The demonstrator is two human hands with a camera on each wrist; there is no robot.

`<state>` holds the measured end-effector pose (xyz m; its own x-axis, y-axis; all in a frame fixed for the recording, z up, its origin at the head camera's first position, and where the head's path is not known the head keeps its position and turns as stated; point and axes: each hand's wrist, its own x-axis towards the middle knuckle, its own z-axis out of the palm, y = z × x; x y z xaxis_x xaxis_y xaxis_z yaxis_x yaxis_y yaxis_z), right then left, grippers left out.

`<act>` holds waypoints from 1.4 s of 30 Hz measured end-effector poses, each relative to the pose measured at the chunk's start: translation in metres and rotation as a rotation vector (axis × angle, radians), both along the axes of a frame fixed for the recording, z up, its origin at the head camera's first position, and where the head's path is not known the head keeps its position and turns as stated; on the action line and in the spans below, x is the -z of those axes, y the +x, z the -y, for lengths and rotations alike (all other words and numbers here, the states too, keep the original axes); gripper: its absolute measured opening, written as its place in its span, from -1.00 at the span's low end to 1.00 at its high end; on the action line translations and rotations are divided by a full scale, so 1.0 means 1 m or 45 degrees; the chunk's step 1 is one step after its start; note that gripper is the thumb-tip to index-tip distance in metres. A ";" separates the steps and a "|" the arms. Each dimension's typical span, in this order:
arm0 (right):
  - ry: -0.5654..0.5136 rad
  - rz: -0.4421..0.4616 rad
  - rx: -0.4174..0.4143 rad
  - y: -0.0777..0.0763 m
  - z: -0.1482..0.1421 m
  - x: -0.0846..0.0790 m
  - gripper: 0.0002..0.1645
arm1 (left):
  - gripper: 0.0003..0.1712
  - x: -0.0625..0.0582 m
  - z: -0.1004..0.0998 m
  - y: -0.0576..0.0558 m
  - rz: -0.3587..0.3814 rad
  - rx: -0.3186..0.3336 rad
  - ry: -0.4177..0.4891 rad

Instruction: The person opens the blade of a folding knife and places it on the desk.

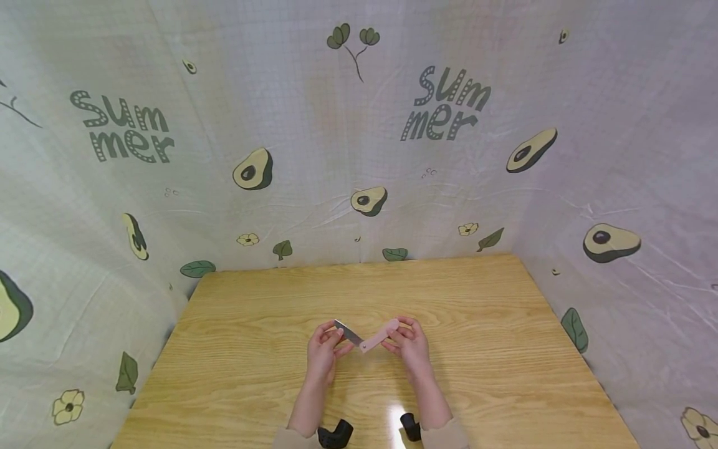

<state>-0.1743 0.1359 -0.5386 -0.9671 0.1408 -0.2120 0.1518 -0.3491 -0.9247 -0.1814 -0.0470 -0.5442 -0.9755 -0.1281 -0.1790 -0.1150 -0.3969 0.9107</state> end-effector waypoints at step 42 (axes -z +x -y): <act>-0.582 -0.053 0.344 0.008 0.019 -0.009 -0.69 | -0.71 -0.002 -0.030 0.004 -0.020 -0.276 0.521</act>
